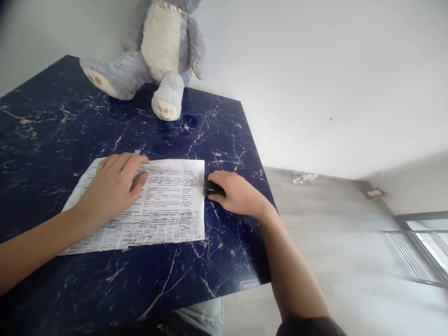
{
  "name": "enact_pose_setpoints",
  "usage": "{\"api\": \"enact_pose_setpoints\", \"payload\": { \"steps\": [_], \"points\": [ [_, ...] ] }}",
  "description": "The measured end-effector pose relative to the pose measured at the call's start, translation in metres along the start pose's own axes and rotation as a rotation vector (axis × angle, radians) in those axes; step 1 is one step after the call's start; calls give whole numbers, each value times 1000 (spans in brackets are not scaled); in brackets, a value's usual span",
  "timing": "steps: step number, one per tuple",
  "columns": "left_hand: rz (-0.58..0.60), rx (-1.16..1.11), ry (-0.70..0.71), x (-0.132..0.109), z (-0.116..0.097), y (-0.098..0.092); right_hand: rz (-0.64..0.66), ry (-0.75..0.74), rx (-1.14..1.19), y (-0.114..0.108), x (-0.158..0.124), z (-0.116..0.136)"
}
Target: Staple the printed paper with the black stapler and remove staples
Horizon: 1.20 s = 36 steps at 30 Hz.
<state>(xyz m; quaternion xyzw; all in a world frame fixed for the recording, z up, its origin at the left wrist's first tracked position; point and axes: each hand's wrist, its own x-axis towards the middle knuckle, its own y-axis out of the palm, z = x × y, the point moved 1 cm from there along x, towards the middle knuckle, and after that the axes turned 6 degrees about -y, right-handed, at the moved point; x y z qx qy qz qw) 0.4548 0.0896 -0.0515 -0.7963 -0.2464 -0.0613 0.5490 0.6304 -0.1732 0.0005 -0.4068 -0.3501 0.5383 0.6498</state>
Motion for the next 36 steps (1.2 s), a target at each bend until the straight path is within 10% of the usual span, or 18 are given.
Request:
{"api": "enact_pose_setpoints", "payload": {
  "steps": [9,36],
  "points": [
    [415,-181,199,-27,-34,17,-32,34,-27,4,2,3],
    [339,-224,264,-44,-57,35,-215,284,-213,32,24,37]
  ]
}}
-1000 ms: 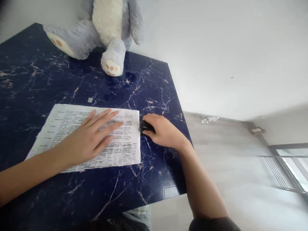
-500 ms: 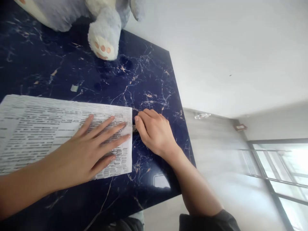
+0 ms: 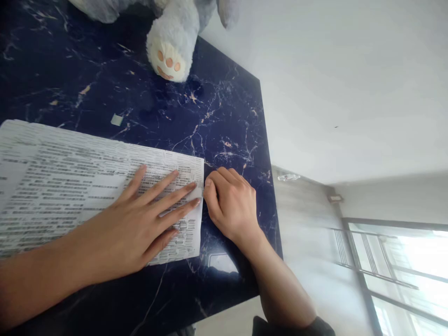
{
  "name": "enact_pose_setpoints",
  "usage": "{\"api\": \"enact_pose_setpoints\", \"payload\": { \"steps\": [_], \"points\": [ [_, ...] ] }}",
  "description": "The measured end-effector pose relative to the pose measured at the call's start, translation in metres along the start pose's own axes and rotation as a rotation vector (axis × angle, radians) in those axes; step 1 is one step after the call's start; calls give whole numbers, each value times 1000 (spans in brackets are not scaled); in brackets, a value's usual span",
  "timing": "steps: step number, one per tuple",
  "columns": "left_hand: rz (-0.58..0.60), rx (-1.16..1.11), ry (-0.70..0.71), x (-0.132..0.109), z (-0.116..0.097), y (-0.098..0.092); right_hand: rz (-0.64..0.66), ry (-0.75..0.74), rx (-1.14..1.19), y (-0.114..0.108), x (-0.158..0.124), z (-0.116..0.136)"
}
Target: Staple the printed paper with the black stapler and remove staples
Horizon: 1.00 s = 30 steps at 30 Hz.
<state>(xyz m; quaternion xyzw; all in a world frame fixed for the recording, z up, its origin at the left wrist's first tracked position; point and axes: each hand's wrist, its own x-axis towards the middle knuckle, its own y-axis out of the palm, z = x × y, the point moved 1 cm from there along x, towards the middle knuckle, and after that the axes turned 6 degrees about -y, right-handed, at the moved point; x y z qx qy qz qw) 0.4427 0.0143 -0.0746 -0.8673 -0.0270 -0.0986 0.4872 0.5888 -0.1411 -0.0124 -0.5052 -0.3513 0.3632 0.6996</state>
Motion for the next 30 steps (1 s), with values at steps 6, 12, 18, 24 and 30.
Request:
{"api": "enact_pose_setpoints", "payload": {
  "steps": [6,12,18,24,30],
  "points": [
    [-26,48,15,-3,-2,-1,5,18,-67,4,0,1],
    [-34,32,11,-4,-1,1,-27,7,-146,8,0,3],
    [-5,15,-4,-4,-1,2,-52,-23,-316,16,-1,6],
    [-38,-3,5,-3,0,3,-54,-76,-500,26,0,9],
    [-88,53,22,-4,1,0,-60,-87,-474,26,2,7]
  ]
}}
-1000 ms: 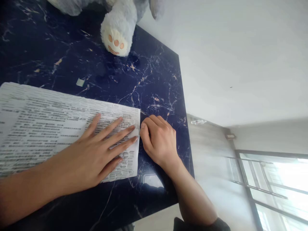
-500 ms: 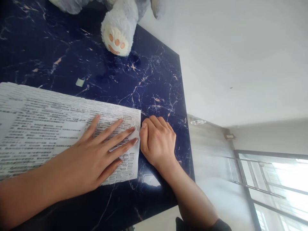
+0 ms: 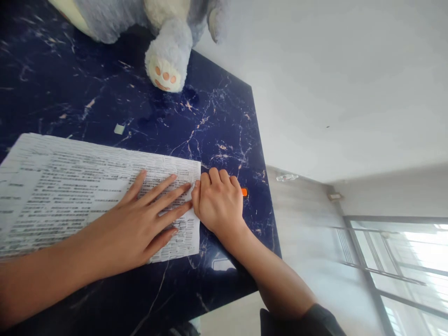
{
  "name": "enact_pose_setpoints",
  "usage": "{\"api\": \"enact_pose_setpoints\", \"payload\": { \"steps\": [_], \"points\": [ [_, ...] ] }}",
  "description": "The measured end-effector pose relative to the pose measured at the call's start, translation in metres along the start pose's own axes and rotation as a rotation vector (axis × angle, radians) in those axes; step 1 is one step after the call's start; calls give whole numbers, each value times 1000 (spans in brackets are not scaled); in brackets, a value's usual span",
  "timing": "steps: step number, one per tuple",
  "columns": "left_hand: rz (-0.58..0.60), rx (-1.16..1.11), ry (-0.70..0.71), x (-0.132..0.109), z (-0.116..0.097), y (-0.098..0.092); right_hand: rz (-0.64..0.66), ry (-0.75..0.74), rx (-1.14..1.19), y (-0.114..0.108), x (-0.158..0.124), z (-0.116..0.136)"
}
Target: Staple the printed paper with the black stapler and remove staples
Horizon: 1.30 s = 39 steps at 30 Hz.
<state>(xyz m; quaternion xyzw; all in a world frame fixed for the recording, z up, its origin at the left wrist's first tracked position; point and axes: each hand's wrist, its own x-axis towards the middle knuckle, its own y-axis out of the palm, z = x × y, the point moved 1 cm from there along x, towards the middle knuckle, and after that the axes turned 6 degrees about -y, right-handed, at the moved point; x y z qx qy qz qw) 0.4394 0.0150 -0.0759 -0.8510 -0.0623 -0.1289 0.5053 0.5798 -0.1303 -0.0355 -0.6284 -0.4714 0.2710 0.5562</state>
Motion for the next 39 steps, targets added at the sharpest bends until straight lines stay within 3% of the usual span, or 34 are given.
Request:
{"api": "enact_pose_setpoints", "payload": {
  "steps": [6,16,19,23,26,30,33,39],
  "points": [
    [26,107,13,-1,1,-3,-26,120,308,-7,-3,-24],
    [73,256,89,4,-2,-13,-21,355,333,0,0,-70],
    [53,278,3,7,0,-18,-14,382,324,5,1,-74],
    [-61,303,-242,13,15,-23,16,428,287,7,1,-73],
    [-39,318,-377,17,32,-22,31,457,261,7,2,-72],
    [69,298,-439,19,42,-17,55,483,259,7,3,-72],
    [86,304,-444,18,41,-17,49,498,240,4,4,-68],
    [110,320,-460,18,38,-18,-86,392,179,3,2,-53]
  ]
}}
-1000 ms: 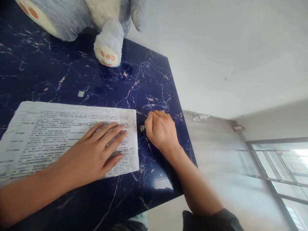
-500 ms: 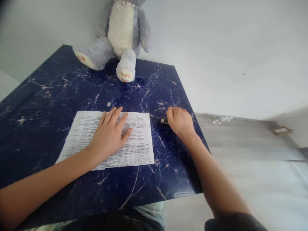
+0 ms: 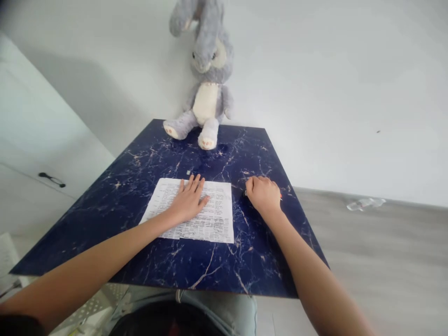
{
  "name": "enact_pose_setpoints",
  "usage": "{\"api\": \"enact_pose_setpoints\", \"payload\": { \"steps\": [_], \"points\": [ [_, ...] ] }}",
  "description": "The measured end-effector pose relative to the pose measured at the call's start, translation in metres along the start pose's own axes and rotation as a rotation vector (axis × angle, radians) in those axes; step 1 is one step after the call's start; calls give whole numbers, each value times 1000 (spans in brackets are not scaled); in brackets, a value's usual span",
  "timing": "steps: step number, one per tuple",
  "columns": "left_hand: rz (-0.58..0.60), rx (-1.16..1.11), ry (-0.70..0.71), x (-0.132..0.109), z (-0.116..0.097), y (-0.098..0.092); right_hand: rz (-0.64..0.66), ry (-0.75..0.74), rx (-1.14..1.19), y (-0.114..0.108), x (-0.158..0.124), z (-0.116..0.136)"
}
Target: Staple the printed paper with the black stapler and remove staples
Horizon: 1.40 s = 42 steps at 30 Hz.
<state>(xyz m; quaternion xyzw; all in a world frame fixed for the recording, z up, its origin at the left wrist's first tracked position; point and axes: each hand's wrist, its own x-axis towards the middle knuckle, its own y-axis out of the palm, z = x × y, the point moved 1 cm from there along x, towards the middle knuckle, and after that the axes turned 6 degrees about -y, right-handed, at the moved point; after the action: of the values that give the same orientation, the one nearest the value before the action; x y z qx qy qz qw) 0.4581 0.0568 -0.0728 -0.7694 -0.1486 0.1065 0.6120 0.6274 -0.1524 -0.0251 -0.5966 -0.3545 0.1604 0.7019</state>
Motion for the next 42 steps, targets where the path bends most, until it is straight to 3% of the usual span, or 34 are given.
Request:
{"api": "enact_pose_setpoints", "payload": {
  "steps": [6,9,12,19,24,30,42],
  "points": [
    [-24,-1,-4,-4,0,0,-218,-151,57,1,-6,1],
    [-81,-21,-22,-7,-2,-1,-362,-263,143,-5,-13,9],
    [-152,-39,-51,-10,-5,-3,-408,-376,252,-10,-23,23],
    [-260,1,-85,-11,-11,-11,-318,-568,403,-4,-33,42],
    [-286,23,-52,-13,-12,-20,-250,-502,441,11,-29,41],
    [-346,-114,8,-12,-4,-23,-140,-513,414,25,-26,51],
    [-254,-151,-68,-14,3,-12,-38,-431,367,28,-21,60]
  ]
}}
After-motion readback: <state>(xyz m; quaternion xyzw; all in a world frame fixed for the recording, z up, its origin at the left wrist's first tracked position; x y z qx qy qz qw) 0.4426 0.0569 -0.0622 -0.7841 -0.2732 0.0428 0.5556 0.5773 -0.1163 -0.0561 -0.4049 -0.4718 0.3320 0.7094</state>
